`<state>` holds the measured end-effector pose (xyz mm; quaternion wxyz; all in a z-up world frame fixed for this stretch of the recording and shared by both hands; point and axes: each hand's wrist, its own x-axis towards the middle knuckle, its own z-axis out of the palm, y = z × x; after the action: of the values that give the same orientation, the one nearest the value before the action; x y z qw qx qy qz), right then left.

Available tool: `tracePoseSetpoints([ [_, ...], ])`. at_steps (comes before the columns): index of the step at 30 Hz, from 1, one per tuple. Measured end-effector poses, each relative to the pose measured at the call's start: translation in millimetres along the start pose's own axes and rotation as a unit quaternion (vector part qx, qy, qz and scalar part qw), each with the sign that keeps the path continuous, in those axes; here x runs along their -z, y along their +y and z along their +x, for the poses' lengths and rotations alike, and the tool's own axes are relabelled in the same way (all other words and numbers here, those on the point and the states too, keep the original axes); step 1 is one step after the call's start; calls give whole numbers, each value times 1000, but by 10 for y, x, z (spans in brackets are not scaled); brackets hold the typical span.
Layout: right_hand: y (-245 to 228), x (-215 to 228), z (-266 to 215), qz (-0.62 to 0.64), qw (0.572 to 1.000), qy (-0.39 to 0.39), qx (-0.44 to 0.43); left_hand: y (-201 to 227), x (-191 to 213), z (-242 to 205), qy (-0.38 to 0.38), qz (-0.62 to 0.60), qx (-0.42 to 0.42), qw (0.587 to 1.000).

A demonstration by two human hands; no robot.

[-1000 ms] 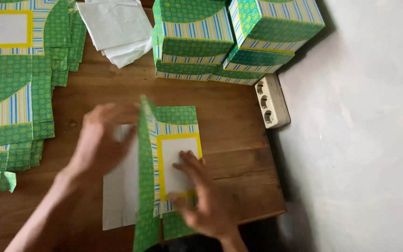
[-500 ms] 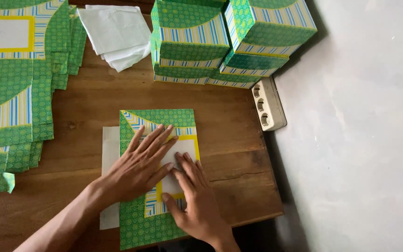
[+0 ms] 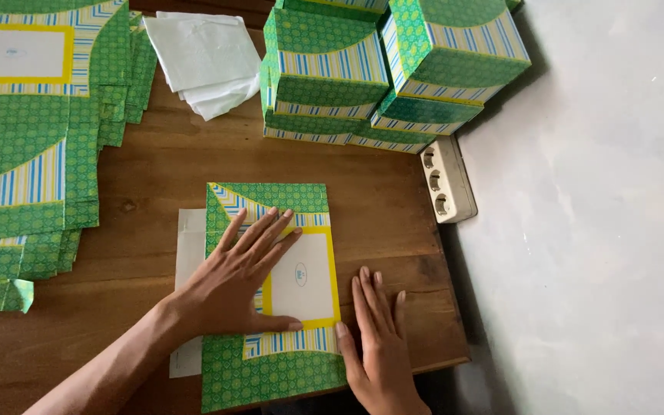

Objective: The person folds a flat white cardboard template into a small rectangular box. They fold along pre-scored lines, tuck in side flaps, and secure the structure by folding and interlocking tabs. The finished box is placed on a stack of similar completed boxes.

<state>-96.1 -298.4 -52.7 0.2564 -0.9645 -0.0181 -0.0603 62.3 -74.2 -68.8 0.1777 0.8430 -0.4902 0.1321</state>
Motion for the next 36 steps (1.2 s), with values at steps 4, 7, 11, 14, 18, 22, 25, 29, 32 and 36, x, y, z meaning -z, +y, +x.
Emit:
tracePoseSetpoints([
  [4,-39,21,109,-35,999,-30,-12,-4,-14,-3,-8,11,-1,1000],
  [7,-41,40,271,-33,998,-48,-17,-6,-8,-4,-10,2,-1,1000],
  [11,71,21,503,-82,995,-56,10,3,17,18,-6,-42,-7,999],
  [14,165,9,690,-101,992,-67,26,4,37,10,-13,-72,-6,997],
  [18,185,83,982,-106,987,-119,-2,-10,7,1,-12,-61,-11,998],
  [22,251,95,1297,-98,986,-134,-3,2,70,23,-26,-76,-9,997],
  [25,296,54,1485,-89,985,-138,-49,8,75,19,-25,-74,-7,997],
  [29,239,72,1443,-54,987,-137,-58,0,71,23,-17,-84,-7,996],
  [32,260,0,1233,-54,992,-112,-29,-9,52,23,-16,-82,-4,996],
  [36,265,-45,872,-67,996,-39,40,-7,45,20,-15,-73,-8,997],
])
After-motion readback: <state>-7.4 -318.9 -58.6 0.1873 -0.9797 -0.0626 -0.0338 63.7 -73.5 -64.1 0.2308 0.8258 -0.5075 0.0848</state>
